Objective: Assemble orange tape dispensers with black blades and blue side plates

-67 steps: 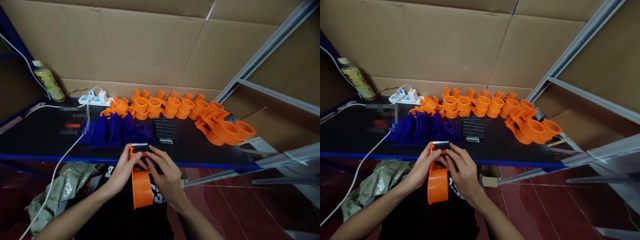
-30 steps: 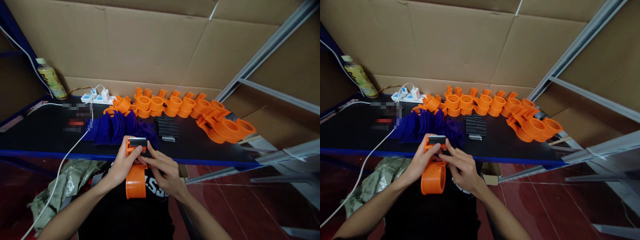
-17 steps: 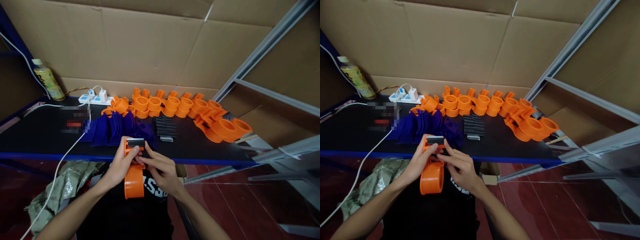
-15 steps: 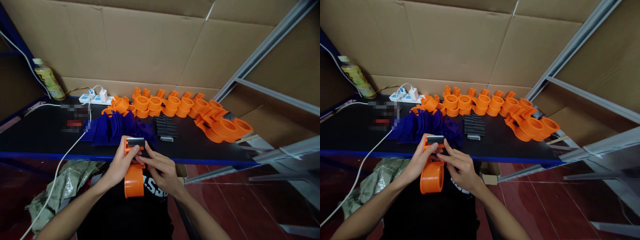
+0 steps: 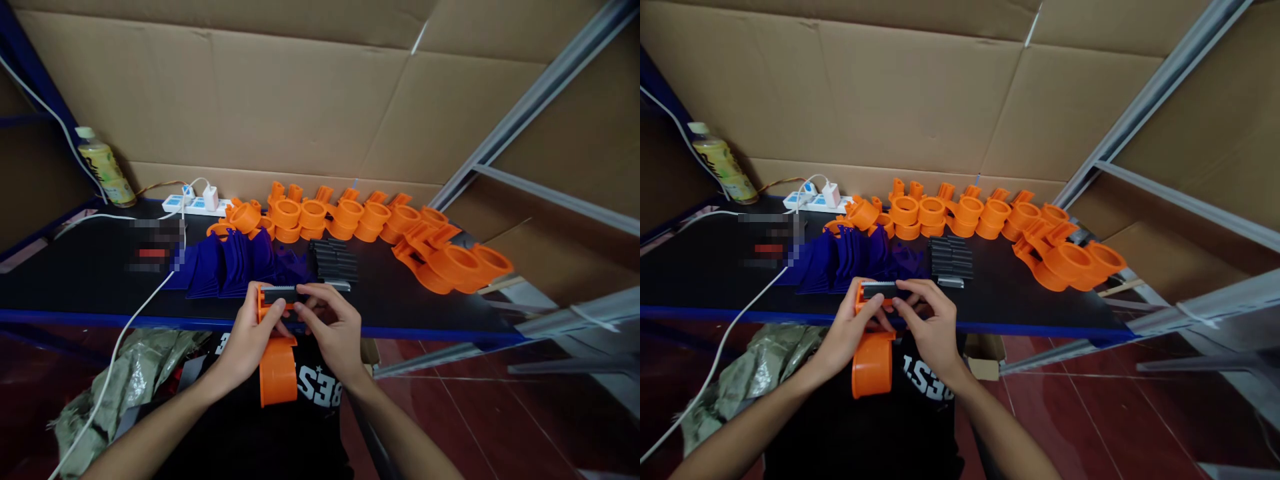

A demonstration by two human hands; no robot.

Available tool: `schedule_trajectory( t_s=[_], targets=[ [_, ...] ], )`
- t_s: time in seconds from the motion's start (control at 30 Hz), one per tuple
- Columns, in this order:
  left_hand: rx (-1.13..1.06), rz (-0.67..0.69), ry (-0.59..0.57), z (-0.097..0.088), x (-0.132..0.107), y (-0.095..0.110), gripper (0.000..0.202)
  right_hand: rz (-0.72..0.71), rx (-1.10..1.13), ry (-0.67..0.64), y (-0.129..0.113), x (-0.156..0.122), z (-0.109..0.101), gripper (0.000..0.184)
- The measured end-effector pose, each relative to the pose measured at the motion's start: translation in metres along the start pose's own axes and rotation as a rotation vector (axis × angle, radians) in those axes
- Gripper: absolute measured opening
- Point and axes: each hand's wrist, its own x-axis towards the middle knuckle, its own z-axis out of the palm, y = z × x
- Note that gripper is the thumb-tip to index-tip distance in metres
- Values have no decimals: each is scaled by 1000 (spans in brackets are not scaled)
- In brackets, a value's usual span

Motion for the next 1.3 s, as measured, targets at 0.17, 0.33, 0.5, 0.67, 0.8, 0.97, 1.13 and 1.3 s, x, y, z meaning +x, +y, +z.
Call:
schedule_trajectory(
  t_s=[0.17, 0.33, 0.5, 0.67, 0.8, 0.97, 1.13, 1.3],
  targets=[
    [111, 30, 34, -1, -2, -1, 38, 143, 17, -3, -4, 6, 4, 24],
    [234, 78, 34, 0, -4, 2, 36, 252, 29, -5, -6, 9, 4, 27],
    [289, 87, 36, 1, -5, 4, 36, 291, 42, -12, -10, 11, 4, 28],
    [289, 89, 31, 1, -6, 3, 37, 194, 55, 52, -1, 6, 9, 23],
    [204, 69, 8, 1, -6, 3, 33, 73, 20, 80, 3, 3, 12, 21],
    [-104, -39, 10, 0, 1, 6, 31, -114, -118, 45, -4, 3, 9, 7],
    [-356, -179, -64, 1, 3, 14, 34, -155, -190, 59, -15, 15, 2, 13],
    [-426, -230, -114, -2, 0, 18, 36, -53, -159, -107, -25, 31, -2, 17]
  ],
)
